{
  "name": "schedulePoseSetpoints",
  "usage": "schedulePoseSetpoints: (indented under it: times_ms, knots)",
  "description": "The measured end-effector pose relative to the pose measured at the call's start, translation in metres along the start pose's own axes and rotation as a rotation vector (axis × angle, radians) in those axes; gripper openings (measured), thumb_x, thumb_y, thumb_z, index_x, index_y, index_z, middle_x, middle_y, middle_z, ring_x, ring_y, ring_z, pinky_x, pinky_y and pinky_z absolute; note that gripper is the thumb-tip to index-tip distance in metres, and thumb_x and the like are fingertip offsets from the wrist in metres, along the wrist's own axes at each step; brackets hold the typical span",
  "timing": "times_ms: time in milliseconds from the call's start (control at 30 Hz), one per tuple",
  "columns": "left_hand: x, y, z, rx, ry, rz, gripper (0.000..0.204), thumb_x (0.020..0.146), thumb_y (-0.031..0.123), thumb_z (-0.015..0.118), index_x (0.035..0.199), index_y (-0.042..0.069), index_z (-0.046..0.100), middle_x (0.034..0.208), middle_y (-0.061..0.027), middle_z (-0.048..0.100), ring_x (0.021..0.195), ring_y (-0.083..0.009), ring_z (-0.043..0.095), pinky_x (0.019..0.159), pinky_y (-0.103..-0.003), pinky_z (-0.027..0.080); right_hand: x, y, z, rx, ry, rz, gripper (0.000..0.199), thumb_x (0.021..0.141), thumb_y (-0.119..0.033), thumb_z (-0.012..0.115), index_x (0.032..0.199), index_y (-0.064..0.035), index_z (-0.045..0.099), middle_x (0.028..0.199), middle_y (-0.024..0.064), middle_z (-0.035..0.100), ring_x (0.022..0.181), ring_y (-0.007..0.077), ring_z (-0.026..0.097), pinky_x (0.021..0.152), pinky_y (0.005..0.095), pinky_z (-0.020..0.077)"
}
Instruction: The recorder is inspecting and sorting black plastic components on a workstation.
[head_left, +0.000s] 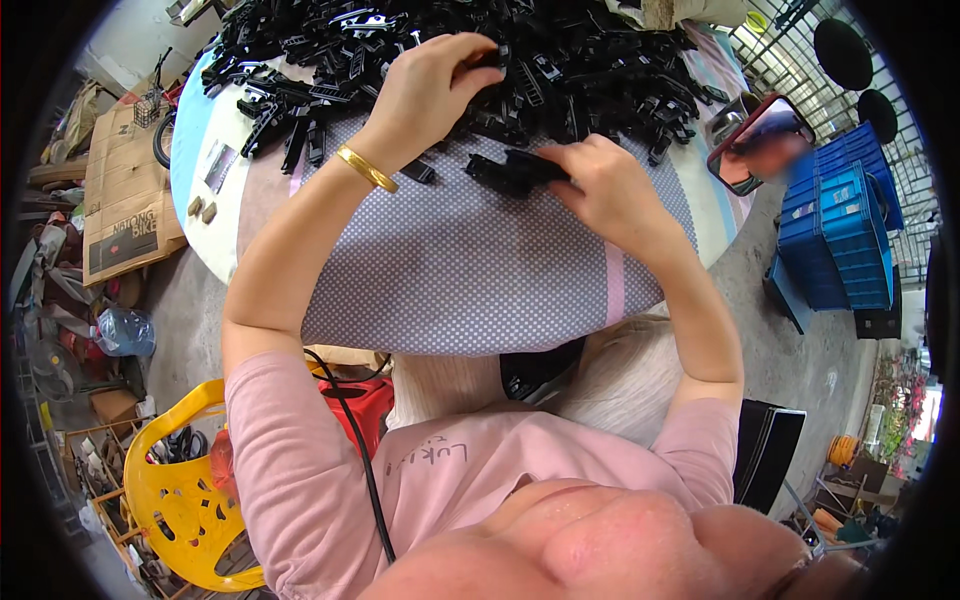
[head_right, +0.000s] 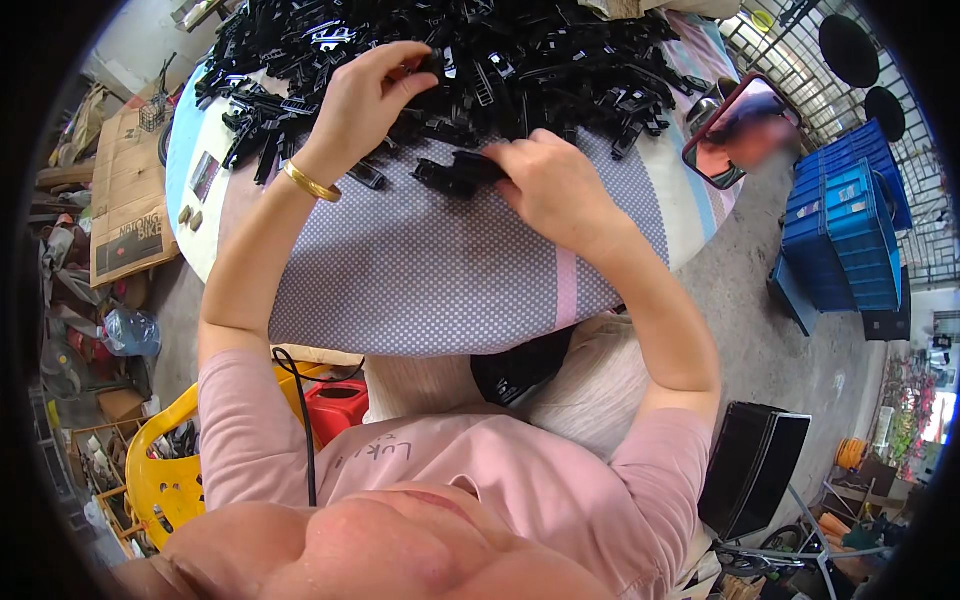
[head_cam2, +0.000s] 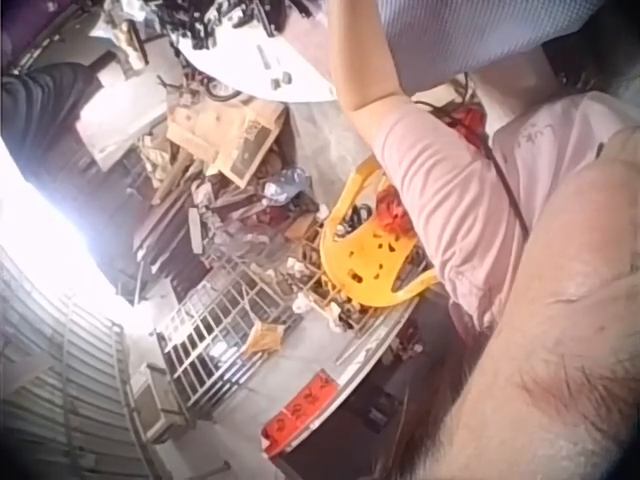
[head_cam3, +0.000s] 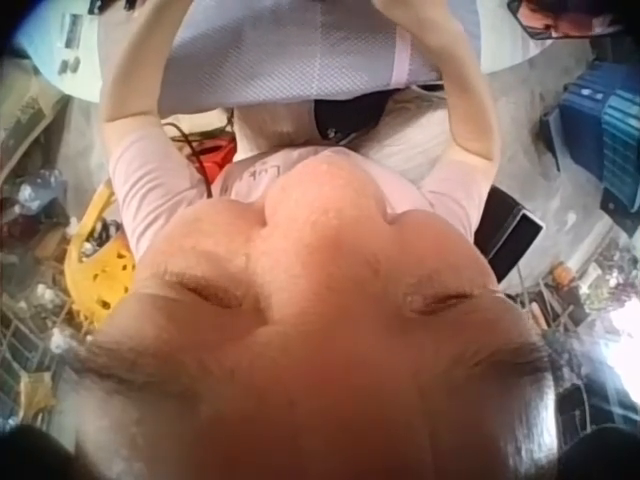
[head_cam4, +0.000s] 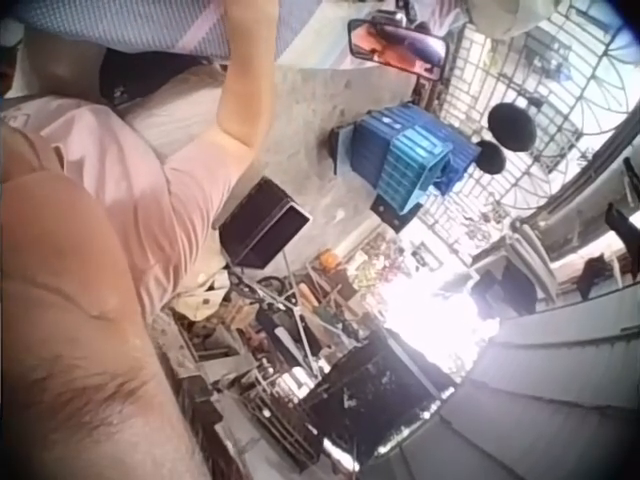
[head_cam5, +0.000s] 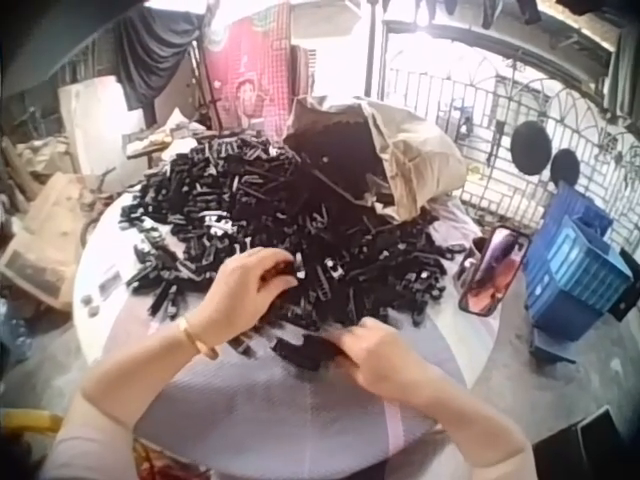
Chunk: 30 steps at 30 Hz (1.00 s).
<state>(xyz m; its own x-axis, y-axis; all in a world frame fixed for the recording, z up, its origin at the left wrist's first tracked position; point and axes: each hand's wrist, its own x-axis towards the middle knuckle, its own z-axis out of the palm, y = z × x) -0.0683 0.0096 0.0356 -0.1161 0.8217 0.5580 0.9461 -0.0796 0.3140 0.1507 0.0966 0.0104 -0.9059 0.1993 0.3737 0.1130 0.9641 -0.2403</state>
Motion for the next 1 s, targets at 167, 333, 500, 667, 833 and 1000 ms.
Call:
schedulePoseSetpoints:
  times_ms: [167, 333, 500, 667, 833, 1000]
  knots:
    - [0.000, 0.008, 0.007, -0.960, -0.104, -0.307, 0.029, 0.091, 0.016, 0.057, 0.115, -0.001, 0.057, 0.101, -0.0069, 0.063, 0.090, -0.0133, 0.062, 0.079, -0.026, 0.054, -0.009, -0.007, -0.028, 0.251, 0.042, 0.288, 0.053, 0.067, -0.002, 0.067, 0.118, -0.0053, 0.053, 0.089, 0.0097, 0.063, 0.074, 0.0181, 0.061, 0.068, 0.0278, 0.0493]
    - [-0.011, 0.025, 0.020, -1.290, -0.371, -0.434, 0.033, 0.092, 0.015, 0.055, 0.120, -0.002, 0.052, 0.107, -0.0128, 0.062, 0.101, -0.0207, 0.062, 0.088, -0.030, 0.052, -0.018, 0.006, -0.032, 0.783, 0.282, 0.305, 0.040, 0.071, 0.001, 0.067, 0.108, -0.0036, 0.053, 0.096, 0.0055, 0.061, 0.081, 0.0098, 0.059, 0.074, 0.0218, 0.0484]
    - [-0.018, 0.051, 0.015, -1.454, -0.531, -0.694, 0.037, 0.097, 0.026, 0.043, 0.121, -0.002, 0.049, 0.095, -0.0132, 0.063, 0.079, -0.0209, 0.068, 0.067, -0.032, 0.059, -0.018, 0.002, -0.028, 0.958, 0.302, 0.126, 0.037, 0.069, 0.000, 0.076, 0.099, -0.0043, 0.056, 0.105, 0.0111, 0.064, 0.093, 0.0152, 0.058, 0.082, 0.0271, 0.0483]
    - [-0.025, 0.054, 0.018, -1.560, -0.643, -0.744, 0.036, 0.095, 0.033, 0.048, 0.100, -0.002, 0.056, 0.075, -0.0076, 0.060, 0.057, -0.0124, 0.060, 0.042, -0.020, 0.046, -0.013, -0.004, -0.023, 0.620, 0.256, -0.082, 0.036, 0.063, -0.003, 0.079, 0.096, -0.0054, 0.064, 0.102, 0.0049, 0.066, 0.110, 0.0225, 0.050, 0.093, 0.0351, 0.0416]
    - [-0.029, 0.058, 0.019, -1.371, -0.629, -0.867, 0.039, 0.092, 0.039, 0.053, 0.090, 0.000, 0.057, 0.067, -0.0061, 0.059, 0.048, -0.0110, 0.056, 0.038, -0.020, 0.043, -0.012, -0.003, -0.021, 0.580, 0.175, -0.126, 0.034, 0.062, -0.007, 0.079, 0.093, -0.0053, 0.067, 0.097, 0.0050, 0.067, 0.100, 0.0224, 0.056, 0.086, 0.0336, 0.0448]
    - [-0.031, 0.059, 0.017, -1.507, -0.564, -0.785, 0.040, 0.090, 0.036, 0.057, 0.098, -0.004, 0.059, 0.076, -0.0098, 0.063, 0.056, -0.0138, 0.061, 0.048, -0.021, 0.050, -0.015, 0.004, -0.018, 0.394, 0.265, -0.117, 0.036, 0.060, -0.005, 0.079, 0.094, -0.0039, 0.068, 0.094, 0.0061, 0.066, 0.091, 0.0218, 0.059, 0.079, 0.0323, 0.0476]
